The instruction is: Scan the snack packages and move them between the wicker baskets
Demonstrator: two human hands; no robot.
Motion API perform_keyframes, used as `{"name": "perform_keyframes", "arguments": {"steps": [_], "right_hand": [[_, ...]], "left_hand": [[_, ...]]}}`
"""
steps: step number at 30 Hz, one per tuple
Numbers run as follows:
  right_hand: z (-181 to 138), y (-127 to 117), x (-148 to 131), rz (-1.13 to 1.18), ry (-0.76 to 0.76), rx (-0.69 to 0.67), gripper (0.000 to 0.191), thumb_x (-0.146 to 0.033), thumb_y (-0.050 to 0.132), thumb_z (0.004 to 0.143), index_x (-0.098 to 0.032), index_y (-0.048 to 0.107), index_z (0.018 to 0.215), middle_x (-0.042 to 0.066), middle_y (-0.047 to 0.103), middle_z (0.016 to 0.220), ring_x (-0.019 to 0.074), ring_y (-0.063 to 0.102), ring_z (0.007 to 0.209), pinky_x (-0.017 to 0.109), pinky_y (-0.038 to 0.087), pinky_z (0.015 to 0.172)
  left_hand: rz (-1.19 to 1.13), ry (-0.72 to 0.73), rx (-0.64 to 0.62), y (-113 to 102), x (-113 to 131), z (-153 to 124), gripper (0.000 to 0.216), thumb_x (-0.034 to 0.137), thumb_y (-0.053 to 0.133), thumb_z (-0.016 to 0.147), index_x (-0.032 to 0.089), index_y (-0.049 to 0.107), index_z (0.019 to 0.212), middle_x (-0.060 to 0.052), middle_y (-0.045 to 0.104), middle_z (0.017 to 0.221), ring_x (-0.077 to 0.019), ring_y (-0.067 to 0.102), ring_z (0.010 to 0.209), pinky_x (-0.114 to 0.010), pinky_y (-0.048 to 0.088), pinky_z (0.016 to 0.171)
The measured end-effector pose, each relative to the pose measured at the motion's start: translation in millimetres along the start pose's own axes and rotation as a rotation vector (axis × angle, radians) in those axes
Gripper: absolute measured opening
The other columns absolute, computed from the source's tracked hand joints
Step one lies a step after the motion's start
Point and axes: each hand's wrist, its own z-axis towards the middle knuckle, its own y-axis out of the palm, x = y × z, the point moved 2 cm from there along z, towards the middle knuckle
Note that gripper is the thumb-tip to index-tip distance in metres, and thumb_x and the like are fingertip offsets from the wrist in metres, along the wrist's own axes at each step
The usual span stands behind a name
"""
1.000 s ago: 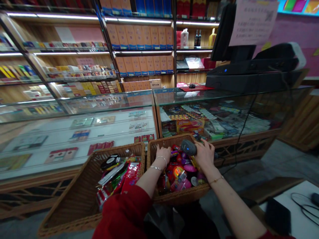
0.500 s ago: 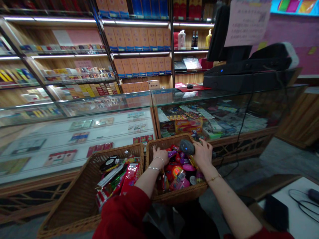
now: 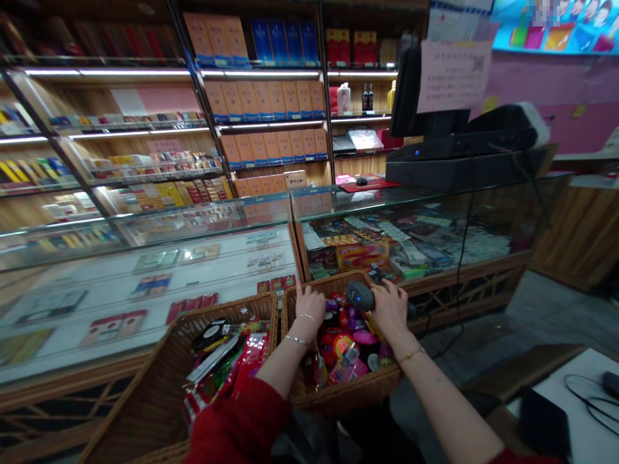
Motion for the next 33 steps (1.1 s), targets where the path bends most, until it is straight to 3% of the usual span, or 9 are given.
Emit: {"name": "perform_keyframes", "arguments": {"steps": [3, 7, 12, 19, 27, 33], "right_hand": [[0.1, 1.8, -0.5, 0.004, -0.004, 0.011, 0.031, -0.013, 0.057, 0.077, -0.022, 0.068, 0.104, 0.004, 0.069, 0.123, 0.0248, 0.042, 0.129, 0.042, 0.024, 0.1], [-0.4, 4.1, -0.5, 0.017, -0.011, 0.023, 0.031, -0.014, 0.058, 0.076, -0.022, 0.068, 0.104, 0.003, 0.07, 0.123, 0.0242, 0.042, 0.129, 0.042, 0.023, 0.101], [-1.2, 4.4, -1.9, 0.034, -0.03, 0.025, 0.03, -0.015, 0.058, 0.077, -0.022, 0.068, 0.104, 0.003, 0.07, 0.122, 0.0234, 0.043, 0.129, 0.04, 0.024, 0.1], [4.6, 3.8, -10.0, 0.07, -0.052, 0.049, 0.032, -0.012, 0.056, 0.078, -0.021, 0.069, 0.106, 0.002, 0.07, 0.122, 0.0226, 0.044, 0.128, 0.039, 0.023, 0.1], [7.1, 5.9, -34.0, 0.061, -0.117, 0.008, 0.036, -0.009, 0.048, 0.08, -0.022, 0.069, 0.107, 0.004, 0.069, 0.125, 0.0229, 0.044, 0.129, 0.04, 0.025, 0.1], [1.9, 7.0, -36.9, 0.05, -0.115, -0.017, 0.038, -0.008, 0.05, 0.078, -0.023, 0.069, 0.107, 0.003, 0.067, 0.128, 0.0229, 0.043, 0.132, 0.04, 0.025, 0.102]], "left_hand": [[0.015, 0.013, 0.124, -12.7, -13.0, -1.7, 0.034, 0.01, 0.042, 0.088, 0.019, 0.074, 0.094, -0.011, 0.076, 0.093, -0.0304, 0.061, 0.107, -0.068, 0.008, 0.117], [-0.038, 0.025, 0.247, -18.4, -31.6, -13.9, 0.037, 0.014, 0.041, 0.091, 0.023, 0.069, 0.113, -0.008, 0.069, 0.127, -0.0317, 0.05, 0.129, -0.07, 0.01, 0.117], [-0.082, -0.011, 0.29, -11.8, -45.3, -29.9, 0.037, 0.02, 0.048, 0.091, 0.027, 0.065, 0.123, -0.006, 0.054, 0.145, -0.0325, 0.032, 0.145, -0.074, 0.011, 0.115], [-0.143, -0.064, 0.359, -8.5, -52.3, -35.2, 0.039, 0.024, 0.056, 0.088, 0.032, 0.063, 0.125, -0.004, 0.051, 0.147, -0.0319, 0.029, 0.147, -0.074, 0.01, 0.115], [-0.232, -0.104, 0.324, -6.9, -56.2, -38.7, 0.039, 0.025, 0.057, 0.09, 0.033, 0.062, 0.127, -0.005, 0.062, 0.135, -0.0304, 0.035, 0.144, -0.075, 0.007, 0.115], [-0.245, -0.123, 0.302, -5.5, -58.7, -37.6, 0.038, 0.027, 0.057, 0.09, 0.036, 0.062, 0.126, -0.003, 0.063, 0.134, -0.0297, 0.037, 0.143, -0.073, 0.006, 0.116]]}}
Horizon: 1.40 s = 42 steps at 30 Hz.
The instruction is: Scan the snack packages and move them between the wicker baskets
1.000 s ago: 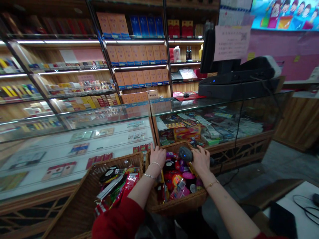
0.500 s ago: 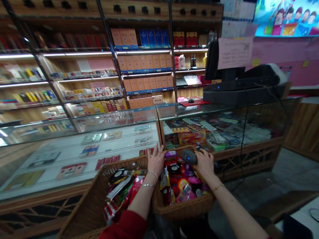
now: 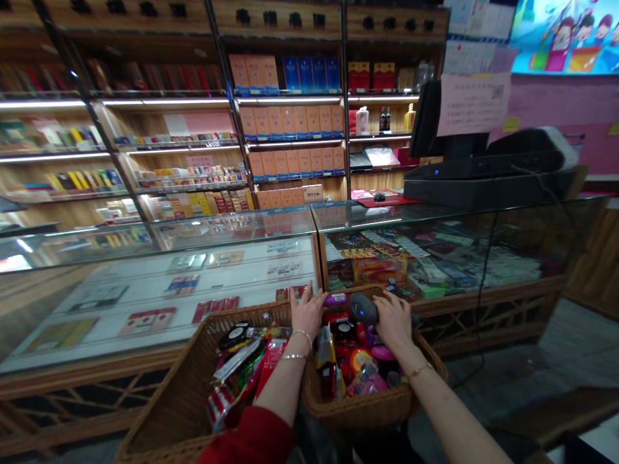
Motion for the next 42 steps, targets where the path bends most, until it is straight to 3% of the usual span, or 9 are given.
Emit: {"name": "perform_keyframes", "arguments": {"steps": [11, 17, 20, 23, 27, 42], "right_hand": [[5.6, -12.8, -10.1, 0.046, 0.041, -0.116, 0.041, -0.008, 0.048, 0.08, -0.021, 0.069, 0.112, 0.006, 0.066, 0.128, 0.0231, 0.044, 0.13, 0.037, 0.037, 0.094], [5.3, -9.4, -11.9, 0.042, 0.097, -0.093, 0.041, -0.011, 0.052, 0.081, -0.021, 0.067, 0.118, 0.008, 0.068, 0.123, 0.0237, 0.047, 0.127, 0.036, 0.041, 0.092], [3.9, -8.1, -11.6, 0.033, 0.097, -0.054, 0.037, -0.014, 0.05, 0.083, -0.021, 0.068, 0.115, 0.006, 0.068, 0.126, 0.0238, 0.044, 0.132, 0.039, 0.036, 0.102], [3.2, -7.3, -11.8, 0.019, 0.075, -0.016, 0.032, -0.017, 0.05, 0.083, -0.023, 0.071, 0.107, 0.003, 0.065, 0.131, 0.0248, 0.037, 0.139, 0.045, 0.023, 0.113], [4.0, -7.5, -13.3, -0.002, 0.065, 0.01, 0.03, -0.016, 0.051, 0.08, -0.022, 0.072, 0.101, 0.005, 0.063, 0.133, 0.0278, 0.031, 0.143, 0.053, 0.012, 0.115], [5.4, -13.0, -25.7, -0.025, 0.075, 0.009, 0.027, -0.018, 0.053, 0.079, -0.023, 0.073, 0.097, 0.005, 0.063, 0.134, 0.0326, 0.027, 0.145, 0.062, 0.008, 0.112]], "left_hand": [[0.003, -0.022, 0.006, -4.1, 2.2, 0.0, 0.038, 0.026, 0.057, 0.089, 0.036, 0.064, 0.125, -0.001, 0.064, 0.133, -0.0295, 0.039, 0.142, -0.07, 0.009, 0.118], [-0.002, -0.049, 0.045, -4.6, -1.0, -1.9, 0.037, 0.029, 0.057, 0.09, 0.036, 0.064, 0.125, 0.001, 0.064, 0.133, -0.0288, 0.039, 0.142, -0.067, 0.01, 0.119], [-0.003, -0.063, 0.048, -4.9, -2.0, -2.5, 0.038, 0.027, 0.056, 0.089, 0.035, 0.064, 0.125, 0.001, 0.064, 0.133, -0.0286, 0.039, 0.142, -0.066, 0.01, 0.12], [-0.001, -0.06, 0.054, -4.2, -2.6, -2.9, 0.038, 0.027, 0.057, 0.089, 0.036, 0.064, 0.125, 0.001, 0.063, 0.134, -0.0289, 0.038, 0.143, -0.066, 0.01, 0.12], [-0.006, -0.055, 0.067, -3.4, -3.4, -3.7, 0.038, 0.029, 0.056, 0.089, 0.037, 0.063, 0.126, 0.001, 0.061, 0.137, -0.029, 0.037, 0.143, -0.066, 0.009, 0.12], [0.025, -0.053, 0.076, -9.3, -1.4, -5.1, 0.039, 0.029, 0.054, 0.09, 0.037, 0.063, 0.127, 0.002, 0.057, 0.142, -0.032, 0.034, 0.144, -0.065, 0.012, 0.119]]}}
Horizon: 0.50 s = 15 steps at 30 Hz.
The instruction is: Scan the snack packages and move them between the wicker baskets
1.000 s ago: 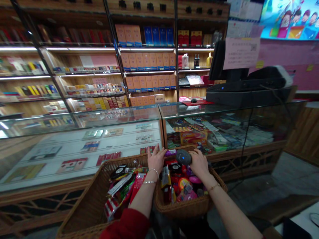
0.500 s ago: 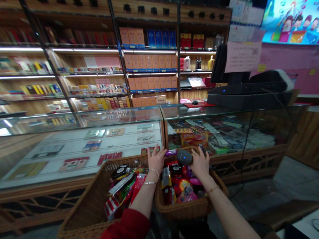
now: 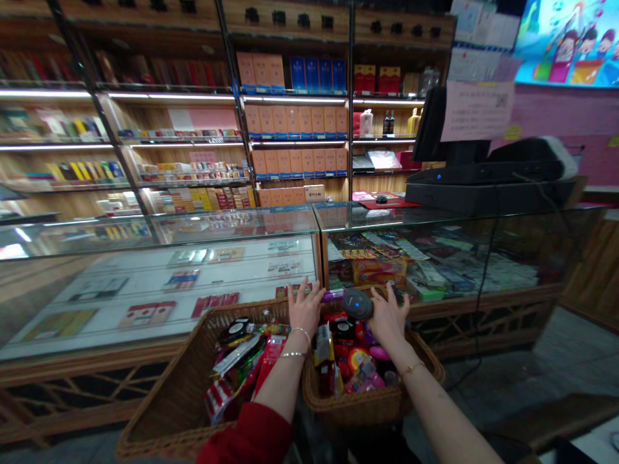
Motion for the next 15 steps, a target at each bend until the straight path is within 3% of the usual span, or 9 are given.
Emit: {"name": "perform_keyframes", "arguments": {"steps": [15], "right_hand": [[0.1, -2.6, -1.2, 0.028, 0.014, 0.015, 0.025, -0.017, 0.052, 0.08, -0.023, 0.072, 0.095, 0.004, 0.063, 0.134, 0.0317, 0.026, 0.146, 0.063, 0.003, 0.113]], "left_hand": [[-0.008, 0.005, -0.005, -1.2, 1.1, -0.2, 0.039, 0.029, 0.055, 0.089, 0.037, 0.063, 0.126, 0.002, 0.057, 0.142, -0.0314, 0.033, 0.145, -0.065, 0.012, 0.119]]}}
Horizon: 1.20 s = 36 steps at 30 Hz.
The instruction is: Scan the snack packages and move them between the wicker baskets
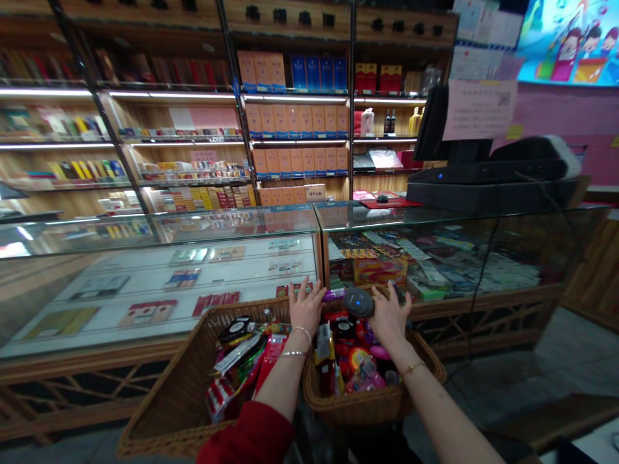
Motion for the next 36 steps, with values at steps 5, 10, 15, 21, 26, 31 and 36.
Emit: {"name": "perform_keyframes", "arguments": {"steps": [5, 10, 15, 21, 26, 31, 36], "right_hand": [[-2.0, -1.5, -2.4, -0.015, -0.009, 0.017, 0.027, -0.016, 0.052, 0.079, -0.023, 0.072, 0.095, 0.004, 0.065, 0.131, 0.0305, 0.027, 0.145, 0.061, 0.006, 0.113], [-2.6, 0.0, -2.1, -0.013, -0.013, 0.012, 0.03, -0.014, 0.051, 0.076, -0.022, 0.072, 0.096, 0.005, 0.065, 0.131, 0.03, 0.026, 0.145, 0.061, 0.003, 0.113], [-2.8, -1.2, -2.7, 0.012, -0.016, 0.024, 0.03, -0.015, 0.049, 0.077, -0.022, 0.072, 0.095, 0.005, 0.066, 0.13, 0.0292, 0.026, 0.144, 0.059, 0.002, 0.113], [-3.5, 0.4, -1.2, 0.019, -0.01, 0.026, 0.029, -0.014, 0.049, 0.078, -0.022, 0.072, 0.093, 0.004, 0.066, 0.13, 0.0294, 0.026, 0.145, 0.059, 0.002, 0.113], [-3.1, 3.3, 0.4, -0.013, -0.01, 0.024, 0.029, -0.015, 0.049, 0.08, -0.022, 0.072, 0.095, 0.004, 0.064, 0.132, 0.0301, 0.026, 0.145, 0.06, 0.003, 0.112], [-1.5, 6.2, 3.1, -0.023, -0.012, 0.027, 0.03, -0.014, 0.049, 0.078, -0.022, 0.072, 0.097, 0.004, 0.064, 0.133, 0.0306, 0.026, 0.145, 0.06, 0.002, 0.113], [-4.1, 13.9, 6.2, -0.058, -0.033, 0.041, 0.029, -0.014, 0.048, 0.081, -0.022, 0.071, 0.096, 0.004, 0.062, 0.135, 0.0296, 0.025, 0.145, 0.06, 0.001, 0.113]], "left_hand": [[0.004, 0.007, 0.017, 2.4, -1.0, -0.5, 0.039, 0.029, 0.055, 0.09, 0.037, 0.063, 0.127, 0.003, 0.057, 0.141, -0.0306, 0.032, 0.145, -0.064, 0.011, 0.12], [0.001, 0.008, 0.068, 7.6, -3.4, -0.8, 0.037, 0.03, 0.058, 0.089, 0.037, 0.064, 0.125, 0.003, 0.059, 0.139, -0.0304, 0.035, 0.144, -0.064, 0.013, 0.12], [-0.001, 0.024, 0.082, 9.0, -3.5, -0.9, 0.037, 0.029, 0.059, 0.088, 0.038, 0.065, 0.123, 0.004, 0.059, 0.139, -0.0306, 0.036, 0.143, -0.065, 0.016, 0.12], [0.001, 0.01, 0.078, 8.3, -3.1, -0.8, 0.037, 0.026, 0.058, 0.088, 0.037, 0.065, 0.123, 0.004, 0.059, 0.139, -0.0304, 0.036, 0.143, -0.065, 0.014, 0.12], [-0.001, 0.009, 0.077, 5.5, -2.2, -0.8, 0.038, 0.026, 0.06, 0.087, 0.036, 0.065, 0.124, 0.003, 0.06, 0.137, -0.0306, 0.036, 0.143, -0.065, 0.014, 0.12], [-0.007, 0.007, 0.086, 4.1, -2.0, -1.7, 0.038, 0.026, 0.06, 0.086, 0.036, 0.066, 0.123, 0.001, 0.061, 0.137, -0.0307, 0.037, 0.143, -0.065, 0.015, 0.12], [-0.014, -0.012, 0.082, 3.1, -1.6, -2.4, 0.038, 0.026, 0.059, 0.087, 0.035, 0.066, 0.123, 0.001, 0.061, 0.137, -0.0308, 0.038, 0.142, -0.065, 0.016, 0.119]]}}
